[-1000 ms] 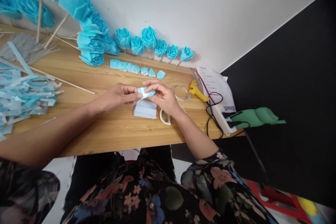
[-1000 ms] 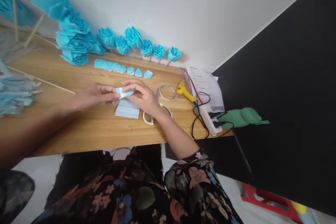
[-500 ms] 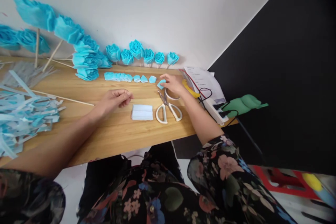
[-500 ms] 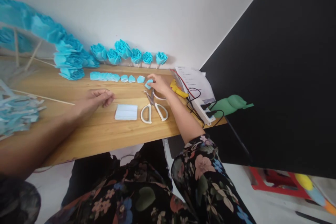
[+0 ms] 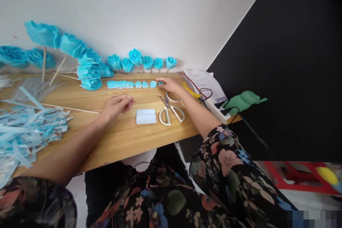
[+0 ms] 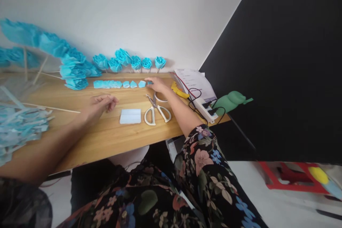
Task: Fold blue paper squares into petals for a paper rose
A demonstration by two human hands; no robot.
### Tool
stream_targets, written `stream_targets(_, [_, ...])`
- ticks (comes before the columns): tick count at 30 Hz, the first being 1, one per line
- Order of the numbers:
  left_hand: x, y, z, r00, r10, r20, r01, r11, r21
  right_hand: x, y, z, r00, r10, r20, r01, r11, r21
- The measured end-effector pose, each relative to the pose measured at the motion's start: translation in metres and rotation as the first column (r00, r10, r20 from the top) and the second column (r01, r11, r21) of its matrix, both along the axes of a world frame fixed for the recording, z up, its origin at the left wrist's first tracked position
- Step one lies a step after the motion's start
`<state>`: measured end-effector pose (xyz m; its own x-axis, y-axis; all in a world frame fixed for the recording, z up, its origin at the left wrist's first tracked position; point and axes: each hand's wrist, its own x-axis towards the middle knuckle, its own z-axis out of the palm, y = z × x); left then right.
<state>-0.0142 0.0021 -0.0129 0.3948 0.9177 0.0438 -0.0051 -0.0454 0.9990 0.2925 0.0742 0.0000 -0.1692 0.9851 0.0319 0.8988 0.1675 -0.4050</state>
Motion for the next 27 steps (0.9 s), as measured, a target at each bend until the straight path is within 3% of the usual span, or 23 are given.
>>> stream_targets(8, [0.0, 0.005, 0.003, 0.992, 0.111, 0.064, -0.11, 0.994, -0.03, -0.029, -0.005, 0.004, 0.998, 0.057, 0.033, -0.057, 0.998, 0.008])
stream_targets(14, [-0.002, 0.009, -0.001, 0.99, 0.11, 0.088, -0.109, 0.994, -0.019, -0.028, -0.026, 0.03, 0.992, 0.009, 0.129, -0.029, 0.988, 0.15])
stream_targets(19, [-0.003, 0.01, -0.002, 0.987, 0.119, 0.105, -0.118, 0.993, -0.019, -0.014, -0.09, 0.043, 0.989, 0.067, 0.129, -0.085, 0.987, 0.135])
stream_targets(23, [-0.002, 0.009, -0.003, 0.988, 0.114, 0.108, -0.113, 0.993, -0.02, -0.021, -0.154, 0.028, 0.987, 0.091, 0.134, -0.108, 0.986, 0.126])
stream_targets(27, [-0.001, 0.009, -0.005, 0.987, 0.134, 0.088, -0.131, 0.991, -0.032, -0.042, -0.19, 0.007, 0.995, -0.035, 0.096, 0.024, 0.992, 0.122])
